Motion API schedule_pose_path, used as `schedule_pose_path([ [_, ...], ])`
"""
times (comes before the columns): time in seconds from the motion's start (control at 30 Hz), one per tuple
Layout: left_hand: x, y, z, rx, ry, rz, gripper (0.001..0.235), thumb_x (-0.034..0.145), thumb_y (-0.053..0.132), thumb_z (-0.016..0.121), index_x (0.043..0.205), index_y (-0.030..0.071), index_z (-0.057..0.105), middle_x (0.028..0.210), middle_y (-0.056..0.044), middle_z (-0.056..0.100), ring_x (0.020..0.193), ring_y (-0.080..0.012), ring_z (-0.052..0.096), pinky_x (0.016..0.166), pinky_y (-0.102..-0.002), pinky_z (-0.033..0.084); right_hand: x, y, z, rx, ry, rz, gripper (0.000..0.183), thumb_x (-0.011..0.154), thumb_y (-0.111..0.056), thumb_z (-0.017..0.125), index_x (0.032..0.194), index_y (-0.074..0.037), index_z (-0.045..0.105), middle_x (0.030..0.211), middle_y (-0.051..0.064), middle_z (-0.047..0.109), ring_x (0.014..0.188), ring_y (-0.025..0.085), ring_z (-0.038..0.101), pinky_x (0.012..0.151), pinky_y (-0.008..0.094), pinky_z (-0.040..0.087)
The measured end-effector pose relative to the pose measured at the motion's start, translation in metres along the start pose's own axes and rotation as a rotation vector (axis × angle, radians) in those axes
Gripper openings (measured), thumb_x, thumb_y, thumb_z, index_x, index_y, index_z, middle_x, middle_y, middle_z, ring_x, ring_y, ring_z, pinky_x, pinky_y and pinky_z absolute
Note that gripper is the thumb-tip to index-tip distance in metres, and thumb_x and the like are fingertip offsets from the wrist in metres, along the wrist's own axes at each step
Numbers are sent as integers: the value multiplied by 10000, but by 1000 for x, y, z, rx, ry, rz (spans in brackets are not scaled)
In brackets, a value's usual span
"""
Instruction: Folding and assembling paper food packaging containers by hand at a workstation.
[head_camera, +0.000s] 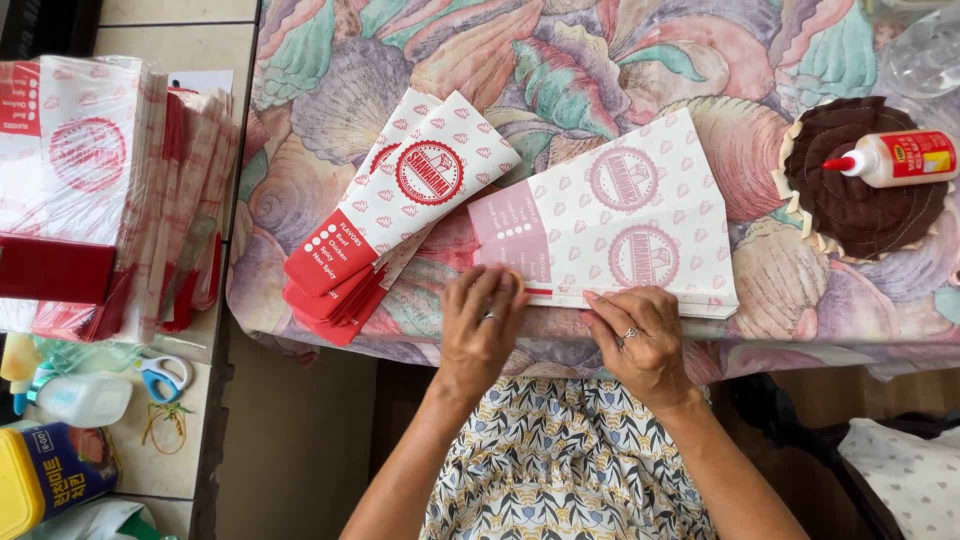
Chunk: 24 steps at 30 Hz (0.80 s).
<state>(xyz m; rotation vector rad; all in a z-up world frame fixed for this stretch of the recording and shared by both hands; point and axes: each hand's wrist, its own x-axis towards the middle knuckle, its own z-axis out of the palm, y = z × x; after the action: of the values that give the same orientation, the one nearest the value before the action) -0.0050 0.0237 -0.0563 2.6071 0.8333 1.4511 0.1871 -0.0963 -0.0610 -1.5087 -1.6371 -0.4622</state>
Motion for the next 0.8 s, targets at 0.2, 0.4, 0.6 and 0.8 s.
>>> schedule_pose_path([
  [0.2,11,-19,-17,30,-9,-143,256,917,149,781,1072,-51,746,1112,-187,680,1035,-340,669,822,-398,623,-1,2,3,12,25,-4,210,877,-177,840,1052,-66,807,925,66,672,891,238,643,908,427,543],
  [0.4,24,55,30,-180,119,61,162,834,24,804,976,-41,760,948,-196,708,893,-343,724,807,-421,626,15,-8,-6,10,33,-16,167,874,-136,850,1003,-46,794,923,78,661,878,254,643,892,428,552],
  [0.6,9,-6,1,-105,110,-40,141,883,78,787,962,-36,763,940,-161,708,897,-306,700,795,-375,607,1,4,0,9,35,-49,172,894,-123,822,1052,-56,814,936,70,668,883,244,644,889,423,543],
  [0.8,17,-13,-10,-90,182,-135,226,896,61,774,1066,-78,718,1006,-196,654,919,-362,665,795,-440,580,0,3,0,15,37,-40,165,894,-102,812,1050,-50,812,945,77,669,884,251,639,893,430,541],
])
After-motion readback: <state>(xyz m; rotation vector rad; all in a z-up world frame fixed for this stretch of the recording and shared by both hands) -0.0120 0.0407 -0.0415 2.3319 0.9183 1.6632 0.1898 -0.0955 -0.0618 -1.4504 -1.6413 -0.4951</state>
